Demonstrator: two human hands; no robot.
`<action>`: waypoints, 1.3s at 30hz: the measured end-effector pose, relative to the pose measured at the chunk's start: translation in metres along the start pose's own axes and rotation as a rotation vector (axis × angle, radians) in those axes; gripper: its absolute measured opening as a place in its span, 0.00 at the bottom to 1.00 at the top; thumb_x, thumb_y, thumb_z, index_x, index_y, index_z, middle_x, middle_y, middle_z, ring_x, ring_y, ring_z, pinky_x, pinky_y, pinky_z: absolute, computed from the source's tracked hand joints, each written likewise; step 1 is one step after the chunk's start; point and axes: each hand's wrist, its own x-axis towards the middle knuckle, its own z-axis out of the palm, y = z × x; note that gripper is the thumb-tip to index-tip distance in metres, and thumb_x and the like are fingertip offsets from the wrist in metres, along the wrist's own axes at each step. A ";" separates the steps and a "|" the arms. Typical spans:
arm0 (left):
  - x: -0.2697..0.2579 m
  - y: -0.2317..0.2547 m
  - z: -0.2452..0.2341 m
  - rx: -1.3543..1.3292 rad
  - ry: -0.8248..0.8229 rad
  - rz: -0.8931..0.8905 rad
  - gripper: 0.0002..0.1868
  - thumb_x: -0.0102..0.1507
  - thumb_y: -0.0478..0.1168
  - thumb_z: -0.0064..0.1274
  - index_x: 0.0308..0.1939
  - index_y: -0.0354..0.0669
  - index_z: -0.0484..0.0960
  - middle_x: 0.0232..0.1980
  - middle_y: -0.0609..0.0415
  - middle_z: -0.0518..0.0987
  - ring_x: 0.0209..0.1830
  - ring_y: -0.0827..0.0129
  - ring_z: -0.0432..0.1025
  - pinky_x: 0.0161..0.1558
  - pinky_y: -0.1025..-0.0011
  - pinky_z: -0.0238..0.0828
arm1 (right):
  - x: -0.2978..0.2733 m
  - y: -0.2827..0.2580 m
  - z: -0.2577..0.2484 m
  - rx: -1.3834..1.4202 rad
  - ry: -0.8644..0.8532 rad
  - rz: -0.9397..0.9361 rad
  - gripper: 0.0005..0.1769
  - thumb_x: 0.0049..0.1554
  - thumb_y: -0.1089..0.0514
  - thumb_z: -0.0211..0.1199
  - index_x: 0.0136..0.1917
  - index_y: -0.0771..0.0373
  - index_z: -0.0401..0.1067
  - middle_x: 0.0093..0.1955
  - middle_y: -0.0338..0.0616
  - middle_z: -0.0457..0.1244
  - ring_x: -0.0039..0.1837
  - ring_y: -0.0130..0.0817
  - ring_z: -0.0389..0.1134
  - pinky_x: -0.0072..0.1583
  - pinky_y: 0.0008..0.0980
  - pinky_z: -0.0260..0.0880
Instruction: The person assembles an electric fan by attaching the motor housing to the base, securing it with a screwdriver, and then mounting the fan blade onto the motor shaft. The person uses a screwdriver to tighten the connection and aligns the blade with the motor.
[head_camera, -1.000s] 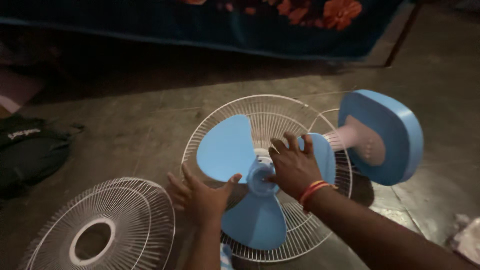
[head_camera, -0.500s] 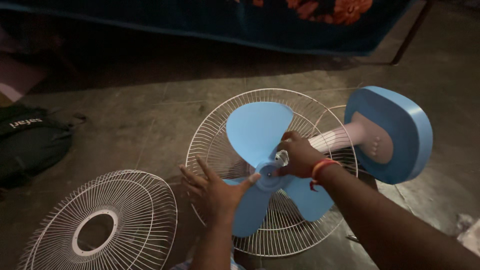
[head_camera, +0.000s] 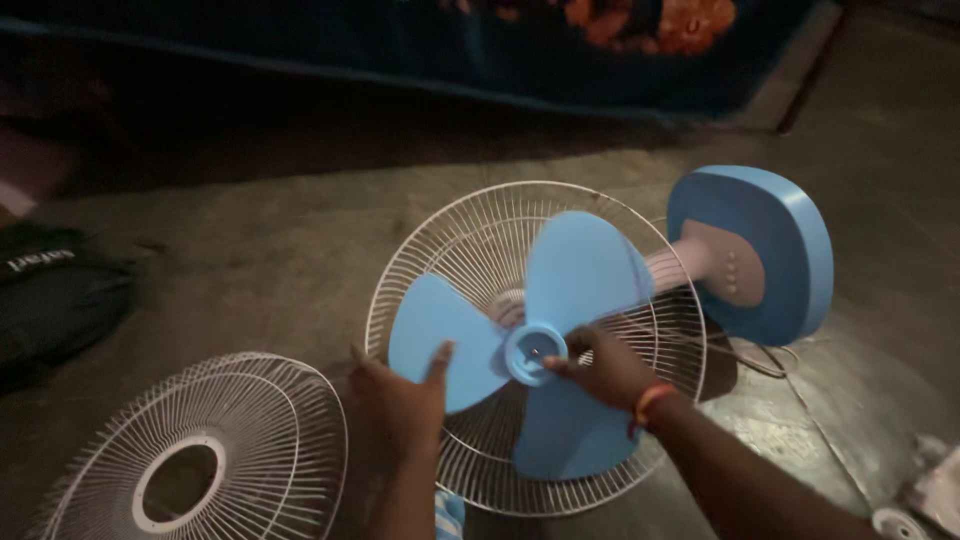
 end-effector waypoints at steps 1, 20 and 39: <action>0.005 -0.011 0.006 -0.024 -0.099 -0.125 0.55 0.53 0.73 0.58 0.65 0.30 0.67 0.58 0.29 0.75 0.57 0.39 0.72 0.56 0.47 0.68 | -0.002 0.003 0.005 0.038 0.015 0.013 0.29 0.52 0.40 0.70 0.57 0.64 0.76 0.54 0.52 0.72 0.56 0.42 0.75 0.58 0.40 0.74; -0.011 -0.046 0.004 -0.070 -0.349 -0.083 0.27 0.71 0.60 0.43 0.54 0.40 0.81 0.42 0.38 0.85 0.41 0.44 0.80 0.40 0.52 0.76 | -0.094 0.029 0.050 0.263 0.246 0.191 0.28 0.55 0.39 0.64 0.55 0.64 0.76 0.44 0.54 0.73 0.46 0.42 0.77 0.50 0.40 0.77; -0.109 0.076 -0.088 0.144 -0.669 0.321 0.60 0.47 0.73 0.63 0.75 0.45 0.62 0.82 0.42 0.48 0.80 0.47 0.38 0.73 0.42 0.39 | -0.130 0.030 -0.025 -0.448 0.486 -0.227 0.43 0.48 0.35 0.70 0.71 0.55 0.66 0.72 0.50 0.57 0.73 0.50 0.57 0.71 0.54 0.55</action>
